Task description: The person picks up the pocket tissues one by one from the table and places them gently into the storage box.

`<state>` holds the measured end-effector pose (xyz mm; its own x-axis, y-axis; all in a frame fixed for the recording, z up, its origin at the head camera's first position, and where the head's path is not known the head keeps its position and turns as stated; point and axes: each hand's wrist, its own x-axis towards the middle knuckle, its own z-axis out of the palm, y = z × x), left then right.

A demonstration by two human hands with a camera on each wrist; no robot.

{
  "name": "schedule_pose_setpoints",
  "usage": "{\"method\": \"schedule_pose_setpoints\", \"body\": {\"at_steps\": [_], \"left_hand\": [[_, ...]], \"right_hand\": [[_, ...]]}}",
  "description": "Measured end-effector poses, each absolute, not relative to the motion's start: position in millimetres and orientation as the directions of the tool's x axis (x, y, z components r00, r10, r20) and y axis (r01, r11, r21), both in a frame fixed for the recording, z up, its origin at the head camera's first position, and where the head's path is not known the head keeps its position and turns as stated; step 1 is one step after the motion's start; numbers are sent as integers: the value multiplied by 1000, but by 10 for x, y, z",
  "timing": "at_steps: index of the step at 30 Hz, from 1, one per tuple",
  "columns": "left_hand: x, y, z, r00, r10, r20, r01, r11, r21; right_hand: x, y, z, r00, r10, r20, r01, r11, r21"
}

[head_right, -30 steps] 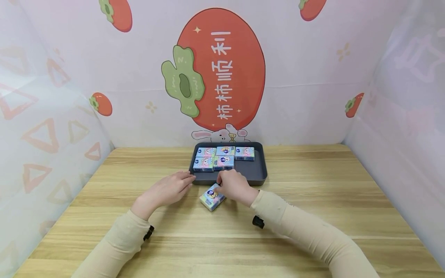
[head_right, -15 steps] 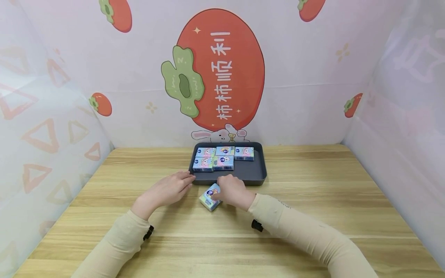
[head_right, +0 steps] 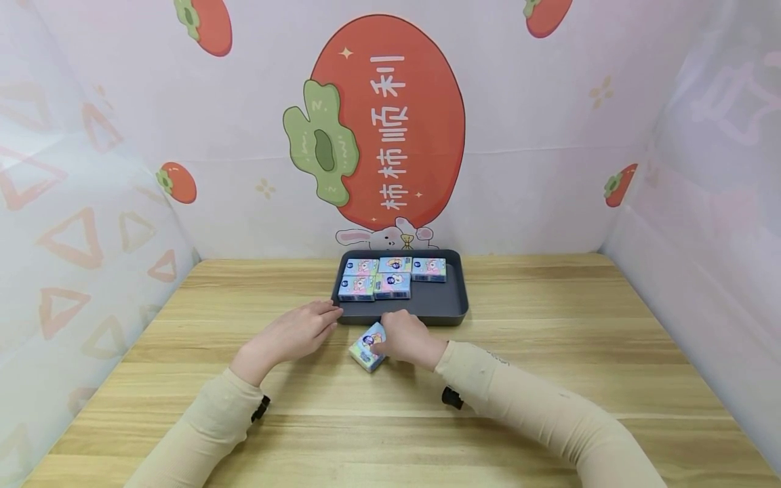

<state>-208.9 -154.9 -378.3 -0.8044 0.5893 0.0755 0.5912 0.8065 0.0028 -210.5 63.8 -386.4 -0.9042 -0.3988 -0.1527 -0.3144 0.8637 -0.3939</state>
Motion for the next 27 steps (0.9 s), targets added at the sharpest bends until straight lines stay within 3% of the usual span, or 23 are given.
{"method": "schedule_pose_setpoints", "body": {"at_steps": [12, 27], "left_hand": [[-2086, -1551, -3788, -798, 596, 89, 598, 801, -4], [-2083, -1560, -3789, -794, 599, 102, 602, 798, -6]], "right_hand": [[-2075, 595, -3889, -891, -418, -179, -342, 875, -342], [-2032, 546, -3924, -903, -361, -233, -256, 888, -382]]}}
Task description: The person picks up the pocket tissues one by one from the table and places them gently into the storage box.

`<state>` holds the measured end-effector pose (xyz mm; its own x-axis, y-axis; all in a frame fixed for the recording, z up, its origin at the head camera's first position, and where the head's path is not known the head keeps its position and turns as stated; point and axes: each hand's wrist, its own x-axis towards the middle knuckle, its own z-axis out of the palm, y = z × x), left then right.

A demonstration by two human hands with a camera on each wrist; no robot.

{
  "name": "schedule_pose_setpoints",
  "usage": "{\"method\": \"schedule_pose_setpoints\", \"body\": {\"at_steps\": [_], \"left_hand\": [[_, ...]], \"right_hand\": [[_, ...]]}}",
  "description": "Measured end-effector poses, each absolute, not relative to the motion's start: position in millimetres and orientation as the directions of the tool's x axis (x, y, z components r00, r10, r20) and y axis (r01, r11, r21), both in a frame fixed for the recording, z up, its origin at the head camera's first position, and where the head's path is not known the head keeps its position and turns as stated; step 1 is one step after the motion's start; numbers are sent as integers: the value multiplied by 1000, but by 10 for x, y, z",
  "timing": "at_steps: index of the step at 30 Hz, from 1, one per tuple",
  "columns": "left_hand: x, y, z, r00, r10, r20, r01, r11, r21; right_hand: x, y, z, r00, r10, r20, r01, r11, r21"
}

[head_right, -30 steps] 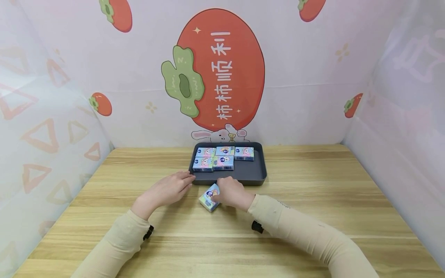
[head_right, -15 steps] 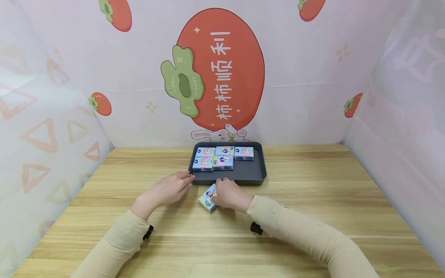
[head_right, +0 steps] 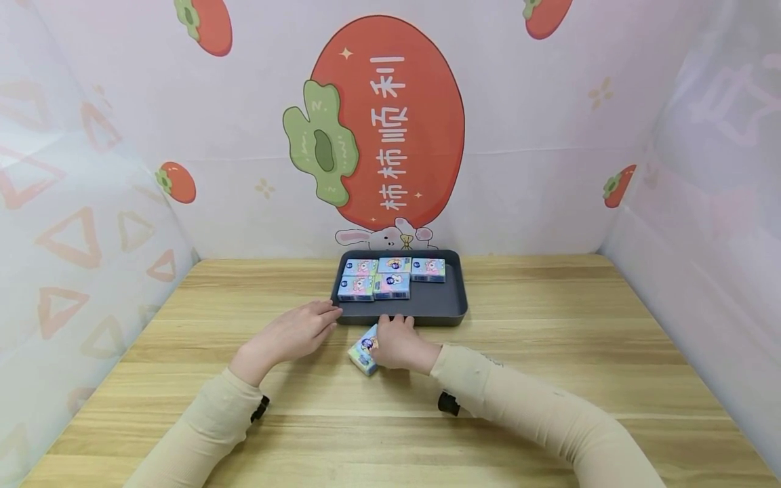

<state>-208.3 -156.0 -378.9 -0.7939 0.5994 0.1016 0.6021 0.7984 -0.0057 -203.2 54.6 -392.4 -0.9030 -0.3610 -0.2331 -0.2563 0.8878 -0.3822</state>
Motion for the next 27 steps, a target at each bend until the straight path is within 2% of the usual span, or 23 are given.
{"method": "schedule_pose_setpoints", "body": {"at_steps": [8, 27], "left_hand": [[-2085, -1561, -3797, -795, 600, 92, 602, 799, -3], [-2107, -1572, -3819, -798, 597, 78, 598, 801, -9]], "right_hand": [[-2029, 563, -3926, -900, -364, -241, -230, 865, -446], [-2061, 633, -3845, -863, -457, -215, -290, 797, -529]]}}
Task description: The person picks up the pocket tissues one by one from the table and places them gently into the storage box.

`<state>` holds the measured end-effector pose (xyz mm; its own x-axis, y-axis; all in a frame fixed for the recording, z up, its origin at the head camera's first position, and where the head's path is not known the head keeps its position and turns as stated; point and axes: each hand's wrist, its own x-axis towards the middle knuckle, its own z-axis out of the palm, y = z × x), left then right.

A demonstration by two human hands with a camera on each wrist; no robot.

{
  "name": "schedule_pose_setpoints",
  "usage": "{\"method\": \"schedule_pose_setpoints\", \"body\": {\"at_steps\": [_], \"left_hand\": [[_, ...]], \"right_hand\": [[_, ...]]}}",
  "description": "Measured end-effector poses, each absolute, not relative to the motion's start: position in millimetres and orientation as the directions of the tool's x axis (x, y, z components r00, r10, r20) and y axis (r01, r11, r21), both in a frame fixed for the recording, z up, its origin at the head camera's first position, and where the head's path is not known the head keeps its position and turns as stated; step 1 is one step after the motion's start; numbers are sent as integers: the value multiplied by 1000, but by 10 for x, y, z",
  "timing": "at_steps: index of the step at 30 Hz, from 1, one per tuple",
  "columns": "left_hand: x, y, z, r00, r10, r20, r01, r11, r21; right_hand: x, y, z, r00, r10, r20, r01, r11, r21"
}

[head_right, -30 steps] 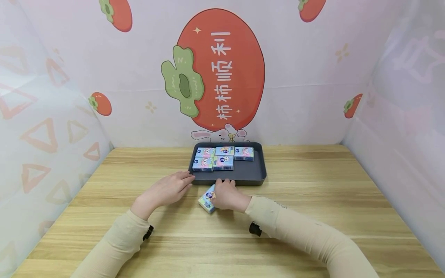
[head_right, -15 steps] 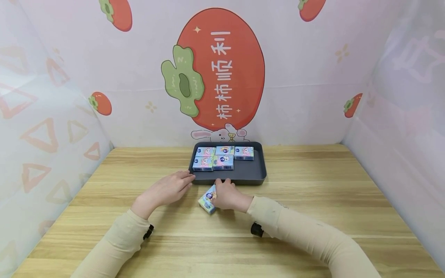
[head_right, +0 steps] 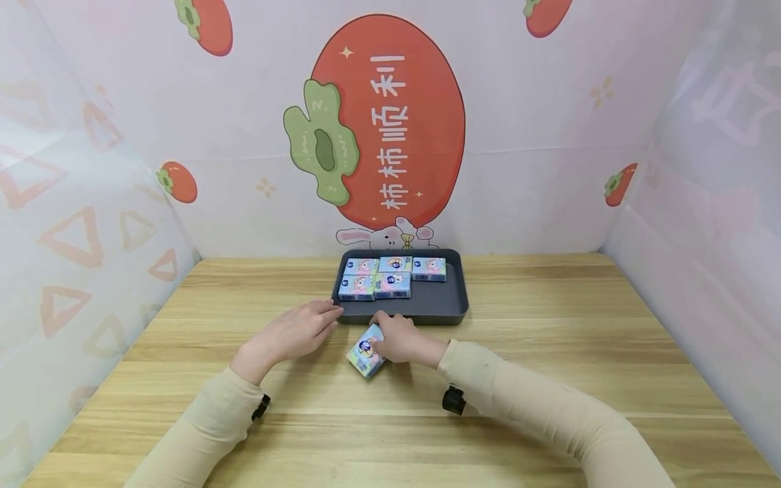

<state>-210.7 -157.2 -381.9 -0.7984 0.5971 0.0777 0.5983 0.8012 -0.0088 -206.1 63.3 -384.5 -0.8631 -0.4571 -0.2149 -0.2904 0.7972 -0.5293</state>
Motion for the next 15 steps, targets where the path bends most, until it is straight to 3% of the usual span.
{"method": "schedule_pose_setpoints", "body": {"at_steps": [15], "left_hand": [[-2112, -1567, -3808, -789, 608, 87, 610, 792, -7]], "right_hand": [[-2080, 740, -3741, -879, -449, -160, -260, 733, -629]]}}
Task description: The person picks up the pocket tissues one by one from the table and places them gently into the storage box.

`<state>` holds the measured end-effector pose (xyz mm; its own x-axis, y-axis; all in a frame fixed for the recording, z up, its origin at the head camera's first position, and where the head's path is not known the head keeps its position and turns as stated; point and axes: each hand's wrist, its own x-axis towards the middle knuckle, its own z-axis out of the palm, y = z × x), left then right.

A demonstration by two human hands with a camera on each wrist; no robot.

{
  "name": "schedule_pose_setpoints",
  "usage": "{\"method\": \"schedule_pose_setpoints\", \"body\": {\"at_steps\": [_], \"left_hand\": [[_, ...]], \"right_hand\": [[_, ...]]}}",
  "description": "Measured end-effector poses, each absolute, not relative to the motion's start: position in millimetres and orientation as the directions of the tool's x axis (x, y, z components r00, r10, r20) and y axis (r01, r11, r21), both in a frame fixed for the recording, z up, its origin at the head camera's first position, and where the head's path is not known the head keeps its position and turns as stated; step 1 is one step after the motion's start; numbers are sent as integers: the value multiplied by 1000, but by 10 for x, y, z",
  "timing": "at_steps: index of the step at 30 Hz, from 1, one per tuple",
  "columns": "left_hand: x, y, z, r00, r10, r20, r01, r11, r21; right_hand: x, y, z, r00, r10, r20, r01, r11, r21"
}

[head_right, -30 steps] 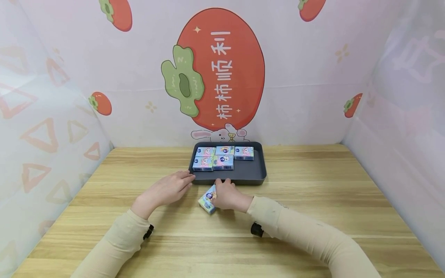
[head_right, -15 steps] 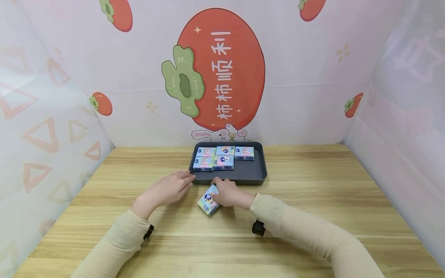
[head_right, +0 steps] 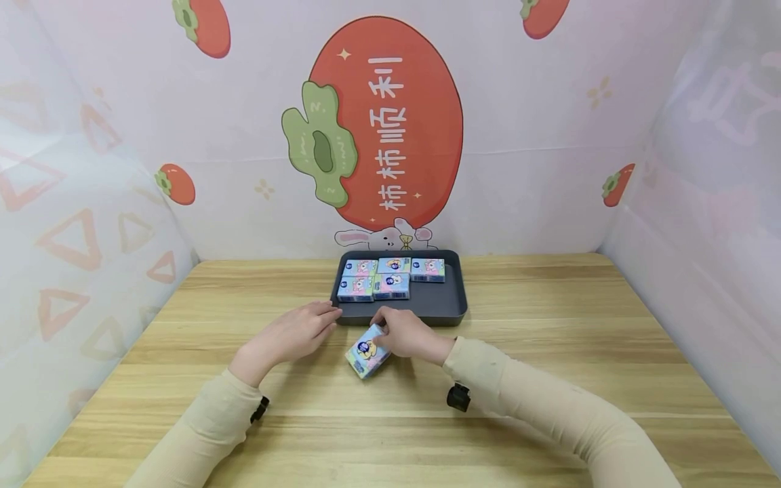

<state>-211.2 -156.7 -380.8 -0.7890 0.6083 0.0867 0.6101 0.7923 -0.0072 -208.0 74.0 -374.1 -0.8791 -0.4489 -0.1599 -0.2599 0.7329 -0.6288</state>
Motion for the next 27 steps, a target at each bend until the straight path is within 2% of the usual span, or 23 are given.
{"method": "schedule_pose_setpoints", "body": {"at_steps": [13, 27], "left_hand": [[-2095, -1562, -3786, -802, 594, 63, 595, 804, 7], [-2098, -1572, -3798, -787, 610, 91, 611, 791, -15]], "right_hand": [[-2123, 812, -3663, -893, -424, -153, -233, 726, -647], [-2171, 894, -3553, -892, -434, -128, -263, 727, -634]]}}
